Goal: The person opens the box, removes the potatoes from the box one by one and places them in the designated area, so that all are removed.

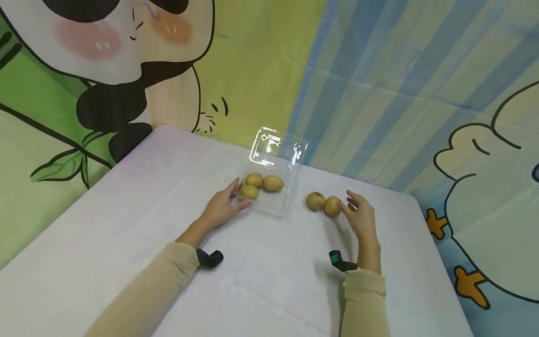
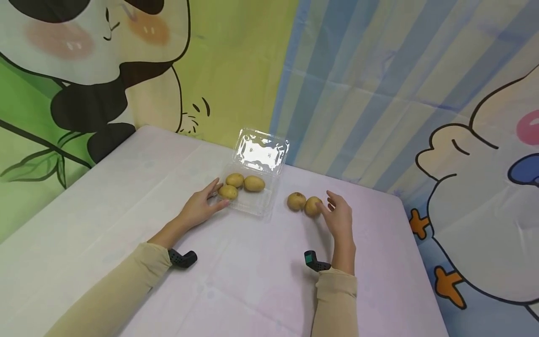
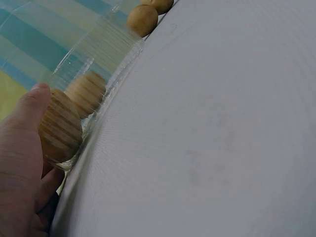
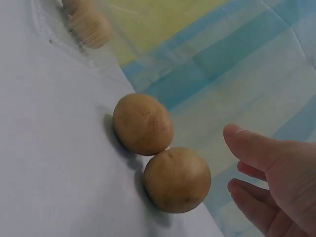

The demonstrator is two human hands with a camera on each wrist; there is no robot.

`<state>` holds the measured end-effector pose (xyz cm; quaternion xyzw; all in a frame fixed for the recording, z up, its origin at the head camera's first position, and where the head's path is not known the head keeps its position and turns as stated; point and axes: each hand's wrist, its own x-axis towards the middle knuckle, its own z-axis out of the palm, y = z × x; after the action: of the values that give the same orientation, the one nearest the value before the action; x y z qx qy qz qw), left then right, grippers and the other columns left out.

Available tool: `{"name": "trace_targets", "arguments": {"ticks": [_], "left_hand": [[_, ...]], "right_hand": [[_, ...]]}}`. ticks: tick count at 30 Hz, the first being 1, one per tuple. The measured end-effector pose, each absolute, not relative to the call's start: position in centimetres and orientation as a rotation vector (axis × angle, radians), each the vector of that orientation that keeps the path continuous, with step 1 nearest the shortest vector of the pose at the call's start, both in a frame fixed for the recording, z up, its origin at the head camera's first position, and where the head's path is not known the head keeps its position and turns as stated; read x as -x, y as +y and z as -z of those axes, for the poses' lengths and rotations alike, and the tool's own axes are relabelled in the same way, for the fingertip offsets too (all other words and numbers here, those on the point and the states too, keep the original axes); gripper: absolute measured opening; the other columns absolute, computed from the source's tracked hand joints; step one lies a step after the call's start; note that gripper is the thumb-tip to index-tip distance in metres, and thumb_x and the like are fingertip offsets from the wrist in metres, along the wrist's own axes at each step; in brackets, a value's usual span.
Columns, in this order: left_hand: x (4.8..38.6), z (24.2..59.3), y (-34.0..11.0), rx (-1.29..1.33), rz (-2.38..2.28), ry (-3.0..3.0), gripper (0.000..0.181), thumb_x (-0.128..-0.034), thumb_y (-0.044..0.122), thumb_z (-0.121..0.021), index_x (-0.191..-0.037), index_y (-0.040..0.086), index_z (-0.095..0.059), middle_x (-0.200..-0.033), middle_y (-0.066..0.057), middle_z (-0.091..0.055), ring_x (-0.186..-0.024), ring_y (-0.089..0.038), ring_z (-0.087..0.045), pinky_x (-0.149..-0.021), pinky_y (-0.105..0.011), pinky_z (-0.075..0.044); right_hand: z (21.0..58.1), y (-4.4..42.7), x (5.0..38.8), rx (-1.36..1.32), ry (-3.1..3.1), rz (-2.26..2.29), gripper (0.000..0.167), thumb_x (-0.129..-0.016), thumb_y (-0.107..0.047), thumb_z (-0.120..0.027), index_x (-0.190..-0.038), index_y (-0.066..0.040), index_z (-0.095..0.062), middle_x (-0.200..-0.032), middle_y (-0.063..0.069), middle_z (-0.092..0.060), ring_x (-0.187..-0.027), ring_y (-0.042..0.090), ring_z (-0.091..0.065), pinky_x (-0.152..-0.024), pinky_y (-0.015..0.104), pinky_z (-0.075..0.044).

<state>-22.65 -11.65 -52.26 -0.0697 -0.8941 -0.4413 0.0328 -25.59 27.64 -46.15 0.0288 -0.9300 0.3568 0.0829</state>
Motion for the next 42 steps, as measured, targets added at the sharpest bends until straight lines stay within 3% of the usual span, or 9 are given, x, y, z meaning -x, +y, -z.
{"name": "trace_targets", "arguments": {"ticks": [13, 19, 29, 34, 38, 42], "left_hand": [[21.7, 54.3, -11.4, 0.155, 1.403, -2.762, 0.098, -0.08, 0.066, -0.06, -0.153, 0.015, -0.019, -0.149, -0.009, -0.041, -0.134, -0.032, -0.043, -0.112, -0.05, -0.032], [22.2, 54.4, -11.2, 0.183, 1.391, -2.74, 0.1, -0.0787, 0.067, -0.06, -0.153, 0.014, -0.019, -0.148, -0.009, -0.042, -0.132, -0.032, -0.045, -0.111, -0.051, -0.034], [22.6, 53.1, -11.8, 0.193, 1.367, -2.704, 0.098, -0.08, 0.065, -0.062, -0.152, 0.011, -0.022, -0.147, -0.009, -0.044, -0.131, -0.034, -0.045, -0.11, -0.054, -0.033], [22.5, 53.2, -12.3, 0.169, 1.36, -2.718, 0.099, -0.0787, 0.067, -0.061, -0.152, 0.013, -0.022, -0.145, -0.01, -0.045, -0.13, -0.035, -0.047, -0.109, -0.056, -0.034], [22.7, 53.1, -12.2, 0.196, 1.363, -2.706, 0.098, -0.0796, 0.065, -0.061, -0.152, 0.013, -0.022, -0.145, -0.011, -0.045, -0.13, -0.036, -0.047, -0.108, -0.056, -0.034], [23.3, 52.8, -11.8, 0.225, 1.373, -2.688, 0.097, -0.08, 0.064, -0.062, -0.152, 0.013, -0.022, -0.146, -0.008, -0.045, -0.131, -0.034, -0.046, -0.11, -0.054, -0.033]], "right_hand": [[44.3, 21.9, 23.7, -0.163, -2.733, -1.149, 0.065, -0.087, -0.037, -0.067, -0.14, -0.005, -0.046, -0.143, 0.013, -0.049, -0.127, 0.03, -0.052, -0.1, 0.036, -0.048], [43.6, 18.0, 24.1, -0.189, -2.801, -1.048, 0.063, -0.088, -0.041, -0.065, -0.137, -0.004, -0.05, -0.136, 0.016, -0.055, -0.119, 0.032, -0.059, -0.095, 0.039, -0.052], [44.2, 11.3, 26.0, -0.284, -2.915, -0.719, 0.058, -0.088, -0.045, -0.063, -0.121, 0.002, -0.063, -0.103, 0.019, -0.071, -0.099, 0.032, -0.068, -0.085, 0.046, -0.055], [44.6, 9.2, 26.6, -0.233, -2.994, -0.621, 0.065, -0.086, -0.052, -0.062, -0.119, 0.004, -0.063, -0.113, 0.02, -0.068, -0.104, 0.037, -0.065, -0.087, 0.047, -0.054], [44.5, 8.4, 27.6, -0.171, -3.051, -0.555, 0.058, -0.086, -0.053, -0.062, -0.095, 0.004, -0.069, -0.095, 0.02, -0.071, -0.086, 0.036, -0.067, -0.072, 0.043, -0.056], [44.2, 8.3, 28.4, -0.13, -3.085, -0.525, 0.051, -0.085, -0.052, -0.064, -0.07, -0.003, -0.061, -0.077, 0.016, -0.065, -0.069, 0.026, -0.06, -0.058, 0.036, -0.05]]}}
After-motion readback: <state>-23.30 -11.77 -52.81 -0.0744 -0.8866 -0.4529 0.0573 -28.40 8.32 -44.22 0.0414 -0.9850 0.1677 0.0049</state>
